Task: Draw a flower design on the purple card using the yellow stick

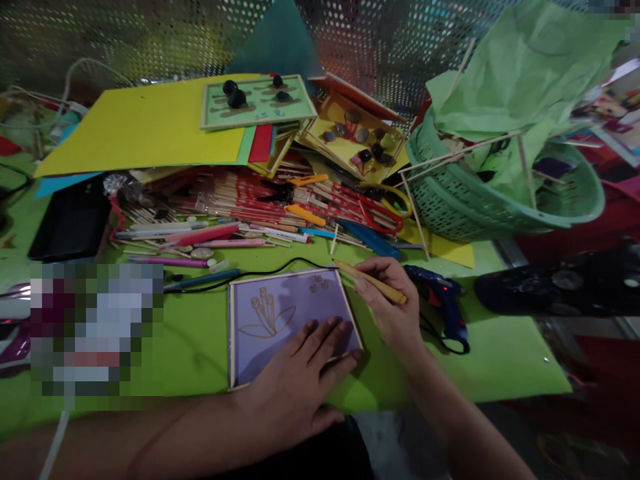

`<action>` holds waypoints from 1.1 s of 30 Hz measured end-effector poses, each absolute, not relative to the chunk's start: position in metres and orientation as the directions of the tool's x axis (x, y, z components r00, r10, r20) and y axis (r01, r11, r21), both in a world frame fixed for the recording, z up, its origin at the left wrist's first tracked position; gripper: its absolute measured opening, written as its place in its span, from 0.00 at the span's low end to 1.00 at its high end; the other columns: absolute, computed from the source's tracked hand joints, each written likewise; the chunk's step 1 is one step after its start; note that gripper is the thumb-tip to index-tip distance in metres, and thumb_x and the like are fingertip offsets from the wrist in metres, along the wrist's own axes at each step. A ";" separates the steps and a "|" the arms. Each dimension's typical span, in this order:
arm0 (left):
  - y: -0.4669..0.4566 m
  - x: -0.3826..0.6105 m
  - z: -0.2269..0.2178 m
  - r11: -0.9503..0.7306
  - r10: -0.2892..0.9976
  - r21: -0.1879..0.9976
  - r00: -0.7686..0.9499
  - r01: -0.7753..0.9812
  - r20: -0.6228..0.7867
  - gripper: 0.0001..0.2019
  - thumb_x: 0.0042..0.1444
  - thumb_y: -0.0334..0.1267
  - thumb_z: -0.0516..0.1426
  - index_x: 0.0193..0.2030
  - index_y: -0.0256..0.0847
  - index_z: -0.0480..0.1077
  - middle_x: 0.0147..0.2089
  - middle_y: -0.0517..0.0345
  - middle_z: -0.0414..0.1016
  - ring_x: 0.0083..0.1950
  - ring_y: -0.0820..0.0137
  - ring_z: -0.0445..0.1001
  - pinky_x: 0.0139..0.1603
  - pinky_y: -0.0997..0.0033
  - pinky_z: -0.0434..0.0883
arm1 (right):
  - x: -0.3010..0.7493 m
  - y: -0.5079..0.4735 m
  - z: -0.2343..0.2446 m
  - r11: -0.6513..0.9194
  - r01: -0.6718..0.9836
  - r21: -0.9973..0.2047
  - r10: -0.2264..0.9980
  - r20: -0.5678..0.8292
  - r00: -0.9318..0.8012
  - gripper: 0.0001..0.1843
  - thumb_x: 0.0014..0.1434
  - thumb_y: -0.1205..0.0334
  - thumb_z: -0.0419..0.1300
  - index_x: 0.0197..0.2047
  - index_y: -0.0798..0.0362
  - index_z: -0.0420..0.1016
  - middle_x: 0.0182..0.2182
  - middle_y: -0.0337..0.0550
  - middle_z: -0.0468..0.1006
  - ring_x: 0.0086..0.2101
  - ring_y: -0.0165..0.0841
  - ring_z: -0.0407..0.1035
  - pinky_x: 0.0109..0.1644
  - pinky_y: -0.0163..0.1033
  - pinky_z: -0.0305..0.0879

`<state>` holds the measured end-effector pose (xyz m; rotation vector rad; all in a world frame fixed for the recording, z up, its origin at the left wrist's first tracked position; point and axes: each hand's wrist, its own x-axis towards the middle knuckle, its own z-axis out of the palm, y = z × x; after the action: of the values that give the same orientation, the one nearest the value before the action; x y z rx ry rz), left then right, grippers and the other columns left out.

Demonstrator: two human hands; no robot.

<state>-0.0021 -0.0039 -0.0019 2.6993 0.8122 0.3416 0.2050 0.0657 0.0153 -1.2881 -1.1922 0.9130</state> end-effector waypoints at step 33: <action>-0.019 0.003 -0.002 -0.800 0.593 0.238 0.785 0.550 0.181 0.40 0.63 0.59 0.58 0.74 0.37 0.56 0.76 0.33 0.56 0.76 0.47 0.58 0.74 0.48 0.51 | 0.189 0.070 0.012 0.026 0.303 -0.953 0.998 0.041 0.043 0.07 0.58 0.60 0.68 0.35 0.49 0.73 0.27 0.36 0.74 0.24 0.29 0.65 0.26 0.35 0.62</action>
<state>0.0026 -0.0189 -0.0020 2.8031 0.9054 0.3698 0.1888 0.0702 0.0120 -1.4269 -1.4085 0.9866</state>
